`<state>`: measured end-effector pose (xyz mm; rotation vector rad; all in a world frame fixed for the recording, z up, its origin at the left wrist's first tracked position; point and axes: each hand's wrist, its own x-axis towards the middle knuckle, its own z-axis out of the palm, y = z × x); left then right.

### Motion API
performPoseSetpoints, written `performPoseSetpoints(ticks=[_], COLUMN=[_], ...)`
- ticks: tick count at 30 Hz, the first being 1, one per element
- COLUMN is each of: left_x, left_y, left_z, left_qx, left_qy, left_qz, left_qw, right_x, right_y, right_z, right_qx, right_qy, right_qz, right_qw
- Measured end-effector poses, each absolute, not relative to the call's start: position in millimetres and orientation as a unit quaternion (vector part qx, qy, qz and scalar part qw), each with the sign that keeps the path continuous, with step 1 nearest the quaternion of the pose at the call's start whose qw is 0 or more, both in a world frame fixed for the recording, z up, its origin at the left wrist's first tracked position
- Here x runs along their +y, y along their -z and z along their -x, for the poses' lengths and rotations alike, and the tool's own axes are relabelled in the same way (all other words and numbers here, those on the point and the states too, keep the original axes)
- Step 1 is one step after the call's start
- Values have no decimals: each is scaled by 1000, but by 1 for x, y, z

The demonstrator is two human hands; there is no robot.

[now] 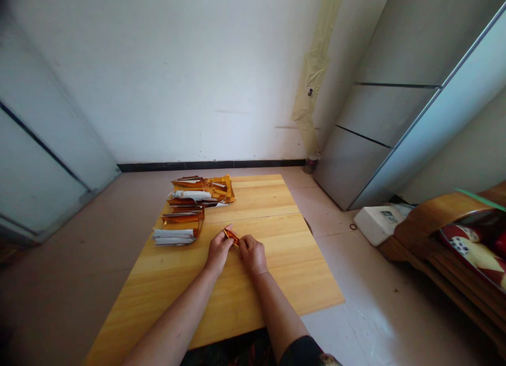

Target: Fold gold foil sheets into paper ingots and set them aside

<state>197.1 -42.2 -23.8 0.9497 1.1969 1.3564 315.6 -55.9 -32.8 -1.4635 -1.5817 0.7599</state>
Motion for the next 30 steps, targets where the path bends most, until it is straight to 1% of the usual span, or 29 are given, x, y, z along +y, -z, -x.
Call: performPoseSetpoints(ticks=[3,5,12,17,22,27,30], left_x=[-43,-43,-40,-37,-34,-34,-34], left_y=[21,20,26,34,37,36,36], left_z=[-199,-198,-190,-186,-182,-180,-180], left_qx=[515,514,472,427,397,414,430], left_qy=[-572,-569,-562,-554,-543,-538,-522], left_qz=[-407,-405,-376,-367,-362,-370,-388], left_qw=[492,498,566,613,646,635,626], right_x=[-56,-55,-50,-48,-48,-47,-45], right_y=[32,33,37,33,30,31,25], right_z=[-315,-314,-314,-317,-317,-319,-323], right_qx=[-627,-620,-597,-561,-541,-581,-604], right_qy=[-301,-307,-327,-387,-424,-346,-325], right_qz=[587,591,592,567,558,581,584], right_qw=[414,416,431,463,464,453,434])
